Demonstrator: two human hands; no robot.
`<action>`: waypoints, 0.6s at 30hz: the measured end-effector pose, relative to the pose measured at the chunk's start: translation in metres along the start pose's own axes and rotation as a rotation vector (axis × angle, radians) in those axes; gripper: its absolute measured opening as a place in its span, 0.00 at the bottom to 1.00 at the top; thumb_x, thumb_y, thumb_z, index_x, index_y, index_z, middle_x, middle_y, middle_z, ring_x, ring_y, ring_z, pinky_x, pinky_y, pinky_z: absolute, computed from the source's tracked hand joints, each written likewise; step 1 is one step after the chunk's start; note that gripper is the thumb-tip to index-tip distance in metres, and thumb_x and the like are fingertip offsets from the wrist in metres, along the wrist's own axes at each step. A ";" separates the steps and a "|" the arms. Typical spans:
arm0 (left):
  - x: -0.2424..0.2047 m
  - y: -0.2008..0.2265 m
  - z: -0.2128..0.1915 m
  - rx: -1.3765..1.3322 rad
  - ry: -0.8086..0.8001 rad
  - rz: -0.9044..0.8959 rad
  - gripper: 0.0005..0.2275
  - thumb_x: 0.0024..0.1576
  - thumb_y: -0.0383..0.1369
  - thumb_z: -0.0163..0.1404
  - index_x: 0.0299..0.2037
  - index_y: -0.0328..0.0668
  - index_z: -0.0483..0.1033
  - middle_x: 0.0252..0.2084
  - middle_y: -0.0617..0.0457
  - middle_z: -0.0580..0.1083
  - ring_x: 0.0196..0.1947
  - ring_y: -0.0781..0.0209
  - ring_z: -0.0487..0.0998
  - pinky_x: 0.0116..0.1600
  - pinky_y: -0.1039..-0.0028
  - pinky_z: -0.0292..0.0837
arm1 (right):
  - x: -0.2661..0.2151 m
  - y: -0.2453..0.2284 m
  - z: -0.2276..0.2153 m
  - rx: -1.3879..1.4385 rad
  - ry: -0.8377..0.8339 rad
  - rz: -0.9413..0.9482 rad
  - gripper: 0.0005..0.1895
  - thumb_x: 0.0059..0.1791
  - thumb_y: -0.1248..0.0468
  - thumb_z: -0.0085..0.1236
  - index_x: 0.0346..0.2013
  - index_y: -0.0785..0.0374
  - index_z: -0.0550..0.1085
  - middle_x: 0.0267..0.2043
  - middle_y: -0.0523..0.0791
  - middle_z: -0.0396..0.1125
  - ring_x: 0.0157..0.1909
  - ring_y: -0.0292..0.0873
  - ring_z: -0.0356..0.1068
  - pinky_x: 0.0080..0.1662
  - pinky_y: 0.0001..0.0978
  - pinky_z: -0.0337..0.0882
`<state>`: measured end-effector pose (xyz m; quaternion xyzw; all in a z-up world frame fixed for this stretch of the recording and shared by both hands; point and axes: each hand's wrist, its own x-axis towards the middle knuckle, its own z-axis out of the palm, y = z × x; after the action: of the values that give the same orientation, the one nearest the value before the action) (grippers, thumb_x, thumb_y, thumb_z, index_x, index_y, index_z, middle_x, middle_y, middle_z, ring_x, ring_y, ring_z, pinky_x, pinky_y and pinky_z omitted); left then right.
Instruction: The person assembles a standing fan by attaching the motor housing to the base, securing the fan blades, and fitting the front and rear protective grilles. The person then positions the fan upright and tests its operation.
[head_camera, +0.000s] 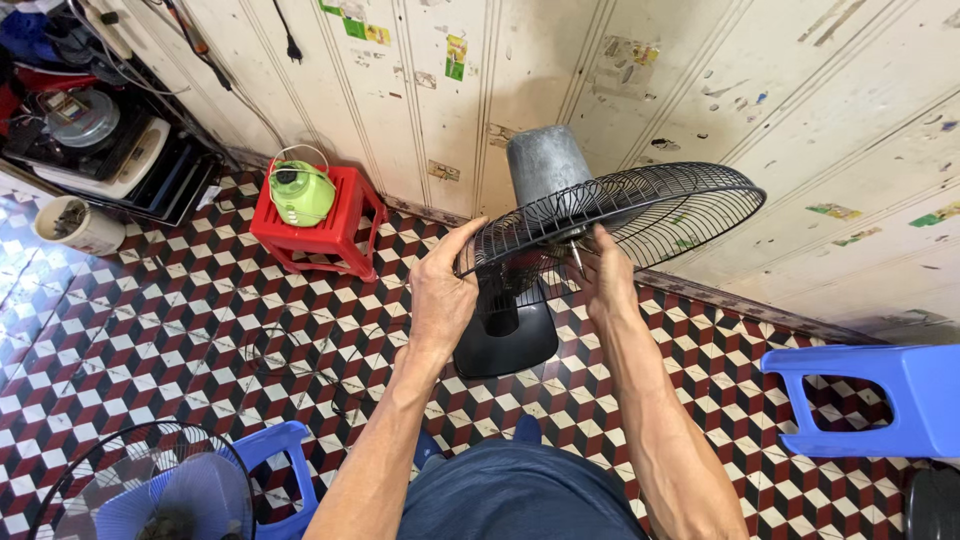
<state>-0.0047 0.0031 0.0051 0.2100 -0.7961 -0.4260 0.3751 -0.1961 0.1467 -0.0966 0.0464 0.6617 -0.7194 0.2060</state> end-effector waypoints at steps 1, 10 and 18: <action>0.000 0.000 0.000 0.005 0.002 -0.001 0.12 0.63 0.22 0.49 0.55 0.39 0.77 0.47 0.43 0.81 0.46 0.52 0.85 0.48 0.69 0.79 | -0.003 0.004 0.003 -0.039 -0.011 -0.049 0.15 0.53 0.56 0.58 0.44 0.67 0.77 0.37 0.43 0.69 0.37 0.39 0.65 0.38 0.34 0.65; 0.002 0.000 0.000 -0.024 0.003 -0.004 0.12 0.62 0.21 0.50 0.54 0.39 0.78 0.47 0.42 0.81 0.46 0.53 0.85 0.47 0.69 0.79 | -0.014 0.008 0.002 0.195 -0.191 0.086 0.27 0.52 0.48 0.52 0.53 0.70 0.72 0.51 0.54 0.72 0.55 0.48 0.71 0.55 0.37 0.71; 0.007 -0.002 -0.001 -0.043 0.011 0.012 0.12 0.63 0.21 0.49 0.55 0.38 0.77 0.47 0.42 0.81 0.47 0.53 0.85 0.49 0.70 0.79 | -0.016 0.003 0.022 -0.034 -0.065 -0.268 0.20 0.49 0.62 0.63 0.51 0.68 0.67 0.52 0.54 0.69 0.54 0.54 0.71 0.55 0.43 0.72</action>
<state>-0.0083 -0.0032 0.0071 0.1992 -0.7859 -0.4397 0.3863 -0.1761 0.1290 -0.0912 -0.0695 0.6670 -0.7303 0.1302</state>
